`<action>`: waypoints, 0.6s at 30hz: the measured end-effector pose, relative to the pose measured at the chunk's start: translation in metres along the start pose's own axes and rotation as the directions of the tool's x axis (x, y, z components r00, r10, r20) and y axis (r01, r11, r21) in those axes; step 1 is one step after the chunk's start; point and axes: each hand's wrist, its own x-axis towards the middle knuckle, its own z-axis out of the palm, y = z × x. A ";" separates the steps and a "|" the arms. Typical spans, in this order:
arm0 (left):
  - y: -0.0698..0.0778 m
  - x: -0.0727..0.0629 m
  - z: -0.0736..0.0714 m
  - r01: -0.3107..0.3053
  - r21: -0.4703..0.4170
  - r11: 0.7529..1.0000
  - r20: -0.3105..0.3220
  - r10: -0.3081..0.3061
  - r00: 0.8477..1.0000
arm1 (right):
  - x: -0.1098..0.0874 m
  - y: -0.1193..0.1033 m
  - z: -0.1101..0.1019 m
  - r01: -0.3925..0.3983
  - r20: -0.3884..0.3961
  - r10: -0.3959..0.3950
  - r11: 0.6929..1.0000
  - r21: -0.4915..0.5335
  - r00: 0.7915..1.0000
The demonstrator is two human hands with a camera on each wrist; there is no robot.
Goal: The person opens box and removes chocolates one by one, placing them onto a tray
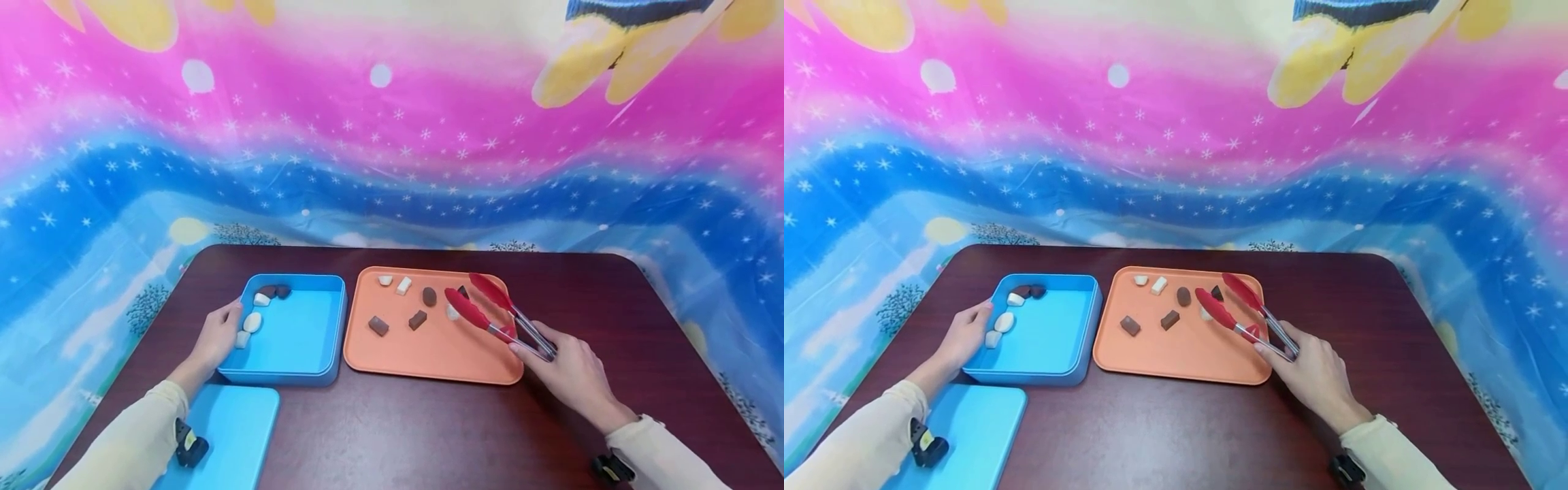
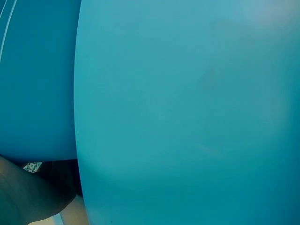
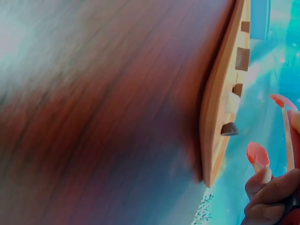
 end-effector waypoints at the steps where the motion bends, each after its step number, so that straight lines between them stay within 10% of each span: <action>1: 0.000 0.000 0.000 0.002 -0.001 1.000 0.001 -0.002 1.000 | 0.000 -0.002 0.000 0.000 0.001 0.000 1.000 0.004 1.000; 18: 0.000 -0.001 0.001 -0.013 -0.012 1.000 -0.009 0.013 1.000 | 0.002 -0.033 0.011 0.039 0.014 -0.039 0.998 0.046 0.999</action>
